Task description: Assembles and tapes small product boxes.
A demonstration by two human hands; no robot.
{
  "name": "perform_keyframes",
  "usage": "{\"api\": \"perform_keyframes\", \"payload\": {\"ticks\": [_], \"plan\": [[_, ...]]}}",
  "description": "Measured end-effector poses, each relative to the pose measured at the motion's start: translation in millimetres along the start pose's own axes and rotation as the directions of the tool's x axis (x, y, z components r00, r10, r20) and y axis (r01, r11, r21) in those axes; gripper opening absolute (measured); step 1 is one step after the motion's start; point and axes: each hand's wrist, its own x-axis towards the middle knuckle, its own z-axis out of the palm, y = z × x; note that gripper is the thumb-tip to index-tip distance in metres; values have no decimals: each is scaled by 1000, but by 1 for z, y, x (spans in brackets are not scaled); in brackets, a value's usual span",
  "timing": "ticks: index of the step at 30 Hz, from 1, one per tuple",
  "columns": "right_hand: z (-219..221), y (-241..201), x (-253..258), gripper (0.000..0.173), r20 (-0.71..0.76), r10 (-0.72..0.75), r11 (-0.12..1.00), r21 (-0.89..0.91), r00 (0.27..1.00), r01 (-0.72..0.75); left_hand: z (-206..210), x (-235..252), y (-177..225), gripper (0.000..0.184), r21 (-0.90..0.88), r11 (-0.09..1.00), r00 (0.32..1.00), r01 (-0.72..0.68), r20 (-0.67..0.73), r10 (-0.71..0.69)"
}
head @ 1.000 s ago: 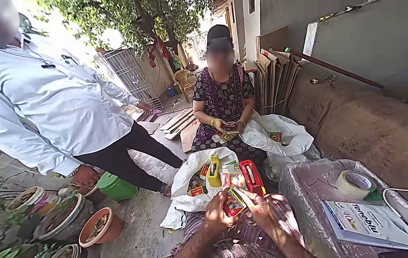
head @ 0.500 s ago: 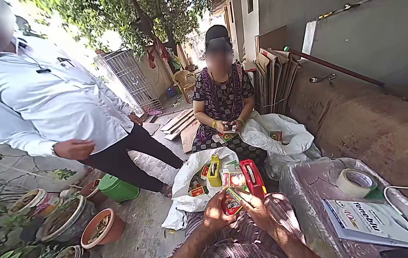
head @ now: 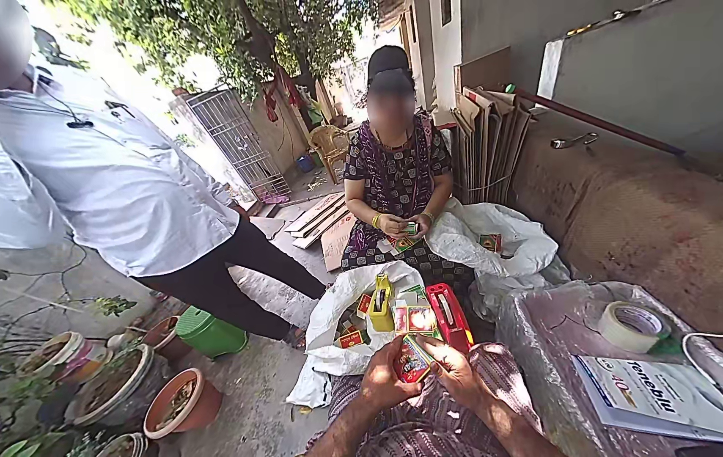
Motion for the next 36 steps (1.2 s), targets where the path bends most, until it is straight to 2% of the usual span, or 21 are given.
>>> {"api": "perform_keyframes", "payload": {"ticks": [3,9,15,20,23,27,33,36], "plan": [[6,-1,-1,61,-15,-11,1000,-1,1000,11,5,0,-2,103,14,1000,999,-21,-41,21],[16,-4,-6,45,-85,37,990,-136,996,-48,11,-5,-6,101,33,999,1000,-1,-25,1],[26,-5,-9,47,-123,38,984,-166,992,-58,19,-5,2,103,107,994,996,-33,-84,42],[28,-2,-10,45,-118,37,981,-187,992,-58,24,-8,7,103,129,991,991,39,-133,-22],[27,-3,-10,49,-106,61,987,-140,992,-76,31,-11,9,102,120,990,971,75,-234,-46],[30,-5,-12,40,-186,125,992,-7,975,-128,42,-16,10,103,88,989,938,118,-337,-82],[28,-3,-10,37,-117,190,981,65,975,-183,49,-16,8,101,72,976,919,207,-356,-169],[29,0,-7,36,-119,196,979,75,973,-188,48,-16,7,103,46,979,921,197,-350,-169]]}}
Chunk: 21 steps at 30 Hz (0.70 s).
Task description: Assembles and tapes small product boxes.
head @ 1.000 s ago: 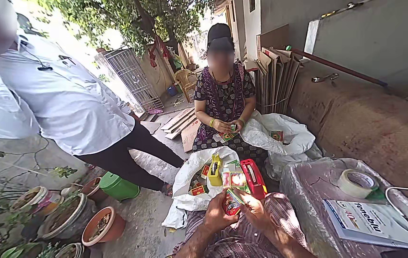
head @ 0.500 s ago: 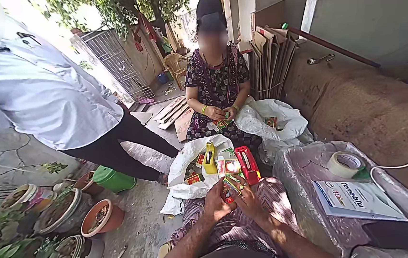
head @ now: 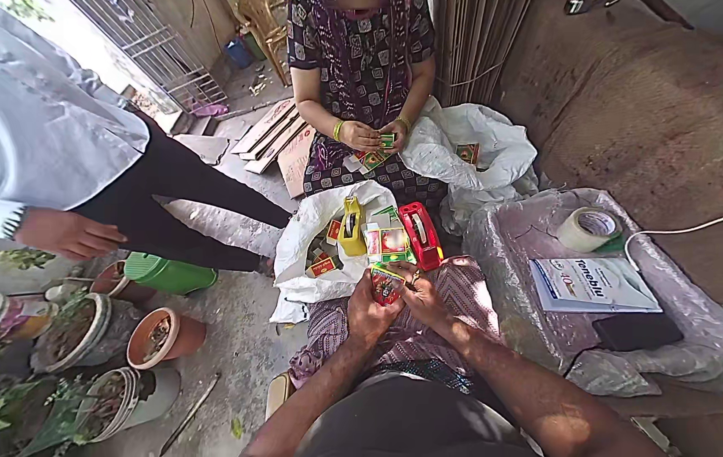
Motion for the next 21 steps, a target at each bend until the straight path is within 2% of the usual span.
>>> {"api": "perform_keyframes", "payload": {"ticks": [1,3,4,6,7,9,11,13,15,17,19,21], "plan": [[-3,1,2,34,3,-11,1000,-12,1000,11,-1,3,-1,105,-57,998,999,-19,37,21],[-9,3,7,31,31,-60,998,-6,998,60,-6,15,-10,110,-288,956,976,-47,190,106],[-13,3,8,30,59,-68,998,11,996,68,-9,21,-14,103,-444,896,951,-21,267,154],[-18,2,9,29,122,-61,997,44,991,56,-18,32,-21,65,-710,695,906,113,361,221],[-21,1,9,28,157,-63,997,56,986,55,-23,36,-26,47,-762,626,887,169,394,240],[-26,-1,11,27,219,-73,996,73,973,58,-30,40,-34,30,-766,606,868,216,434,240],[-30,-1,14,26,191,-7,998,69,982,-7,-36,38,-37,28,-756,620,887,209,414,206],[-41,1,23,25,-33,213,976,64,977,-210,-40,34,-39,30,-738,639,918,214,376,128],[-57,12,40,25,-322,387,913,4,864,-408,-44,30,-38,28,-721,656,940,223,338,52],[-75,35,54,27,-451,433,843,-103,780,-528,-47,29,-40,28,-714,665,951,217,307,20],[-88,54,62,36,-435,477,777,-196,763,-598,-46,28,-40,28,-713,673,960,196,279,16],[-94,64,71,43,-335,550,755,-192,765,-627,-46,28,-38,29,-725,671,967,155,250,47]]}}
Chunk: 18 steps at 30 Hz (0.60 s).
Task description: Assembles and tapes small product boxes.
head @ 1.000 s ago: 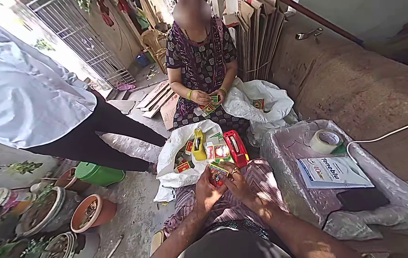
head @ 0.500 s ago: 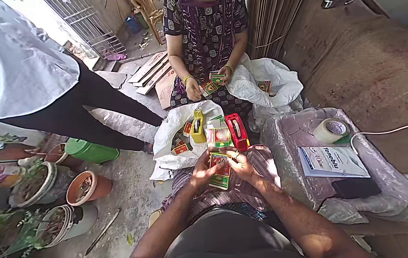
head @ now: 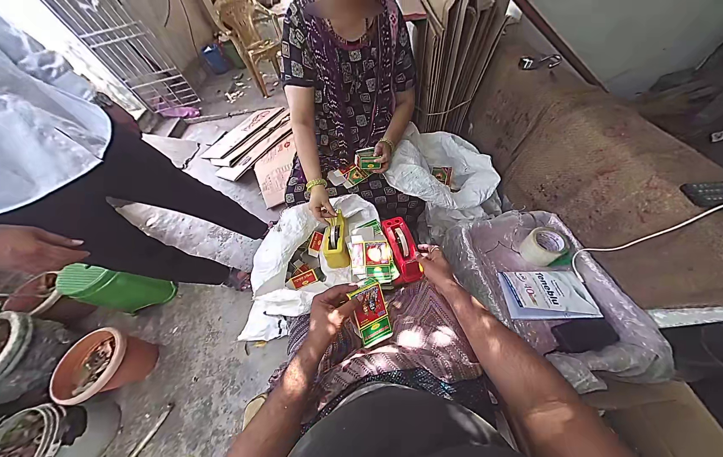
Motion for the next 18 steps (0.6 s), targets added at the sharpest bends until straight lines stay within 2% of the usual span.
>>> {"api": "perform_keyframes", "payload": {"ticks": [3,9,11,14,16,18], "plan": [[3,-1,13,42,99,12,997,72,995,-19,3,-1,3,29,-10,1000,1000,-22,-9,22],[3,-7,6,32,41,82,896,435,996,-92,-2,1,2,28,7,999,999,-35,-40,36],[-3,-9,-6,32,67,37,889,454,997,-64,-4,2,3,26,5,999,998,-46,-47,47],[-7,0,-21,31,94,-60,954,298,994,29,-4,3,2,24,8,998,997,-68,-42,68],[-6,10,-21,28,81,-127,990,68,989,121,0,5,2,22,-2,997,996,-81,-46,81],[-4,15,-18,27,69,-177,961,-203,982,188,6,8,1,20,2,994,992,-108,-64,108]]}}
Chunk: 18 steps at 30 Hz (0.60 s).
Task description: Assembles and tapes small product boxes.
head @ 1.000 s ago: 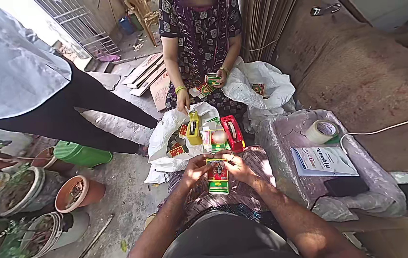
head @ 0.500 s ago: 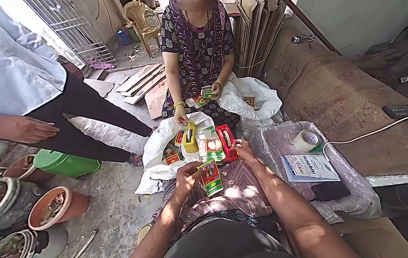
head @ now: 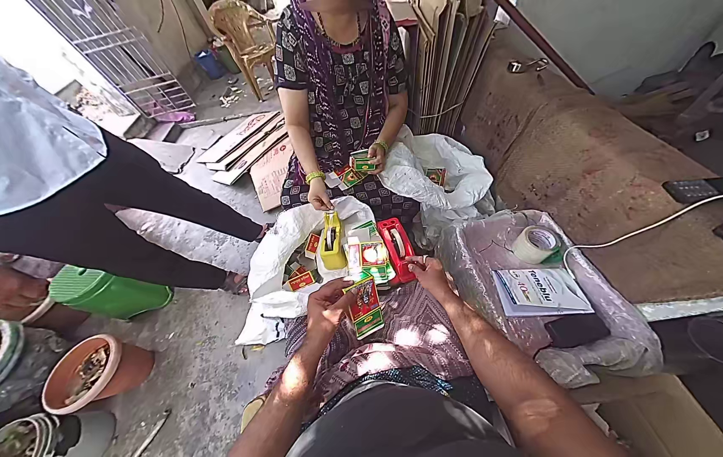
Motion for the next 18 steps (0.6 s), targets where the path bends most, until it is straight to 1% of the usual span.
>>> {"api": "perform_keyframes", "payload": {"ticks": [2,5,8,11,15,18], "plan": [[2,0,0,27,-27,-57,985,-166,998,52,4,-1,2,19,40,999,999,-35,-12,36],[1,-7,-2,29,-11,-47,963,-265,999,42,5,-1,10,19,155,980,992,-127,-8,129],[0,-14,-4,30,5,-7,949,-316,1000,8,3,-1,10,16,284,930,971,-235,21,239],[-3,-25,-7,31,32,33,925,-380,999,-19,4,-2,13,15,394,874,956,-286,64,285],[-6,-31,-8,33,49,51,900,-436,998,-24,8,-6,17,14,505,804,947,-313,101,305],[-6,-27,-14,38,50,102,907,-416,994,-72,10,-9,16,16,548,757,929,-356,120,351]]}}
